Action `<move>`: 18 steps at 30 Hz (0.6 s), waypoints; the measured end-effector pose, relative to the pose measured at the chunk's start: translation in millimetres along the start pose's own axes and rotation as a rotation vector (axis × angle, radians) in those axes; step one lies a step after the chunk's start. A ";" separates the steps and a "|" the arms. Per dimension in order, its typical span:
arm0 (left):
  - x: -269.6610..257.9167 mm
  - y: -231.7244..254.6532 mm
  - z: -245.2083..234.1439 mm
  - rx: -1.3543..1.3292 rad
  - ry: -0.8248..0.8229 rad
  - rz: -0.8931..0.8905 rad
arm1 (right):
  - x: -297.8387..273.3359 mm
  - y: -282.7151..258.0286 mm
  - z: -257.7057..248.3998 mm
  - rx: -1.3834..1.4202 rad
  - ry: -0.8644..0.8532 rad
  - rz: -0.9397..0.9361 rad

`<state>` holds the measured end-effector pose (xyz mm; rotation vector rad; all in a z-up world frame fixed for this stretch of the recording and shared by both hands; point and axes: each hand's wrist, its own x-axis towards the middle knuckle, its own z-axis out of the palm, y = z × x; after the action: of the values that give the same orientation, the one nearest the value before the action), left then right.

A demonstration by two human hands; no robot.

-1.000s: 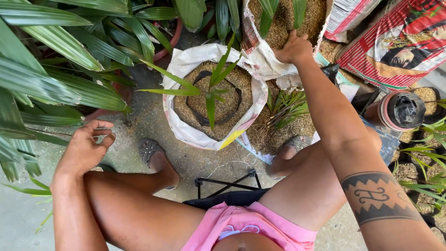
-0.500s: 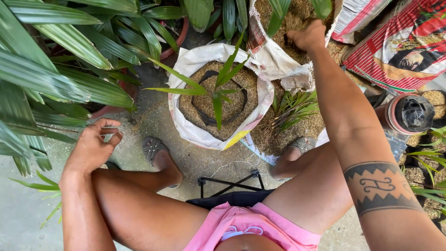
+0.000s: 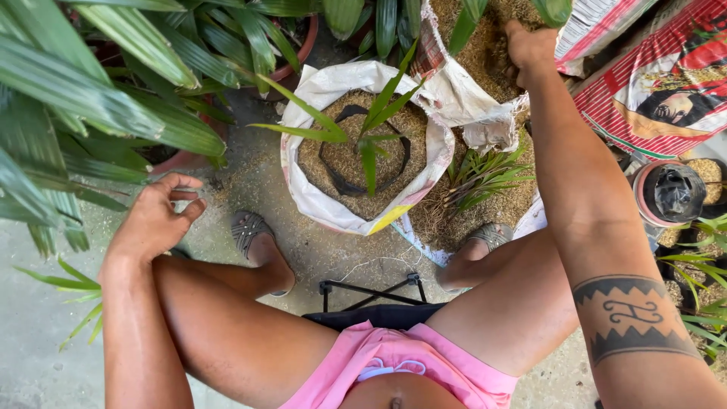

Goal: The person sits on a small stool and plants small green seedlings into a white sack filled with soil. They use their hands to scoop soil from a nearby sack and pack it around the base of each plant to secure it in place.

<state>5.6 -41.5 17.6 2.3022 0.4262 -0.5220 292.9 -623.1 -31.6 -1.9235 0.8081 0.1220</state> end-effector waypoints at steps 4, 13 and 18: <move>-0.2 -5.1 0.6 0.017 0.016 0.073 | -54.9 -20.0 -2.4 -0.006 -0.009 0.055; -5.5 2.0 -0.9 -0.011 -0.009 0.053 | -180.4 -23.5 8.3 0.509 -0.186 0.012; -8.6 8.6 -1.8 -0.006 -0.028 0.030 | -234.1 0.6 51.2 0.475 -0.337 -0.073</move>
<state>2.4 -47.4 28.0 2.2892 0.3794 -0.5365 125.1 -467.9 40.3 -1.4301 0.4853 0.1862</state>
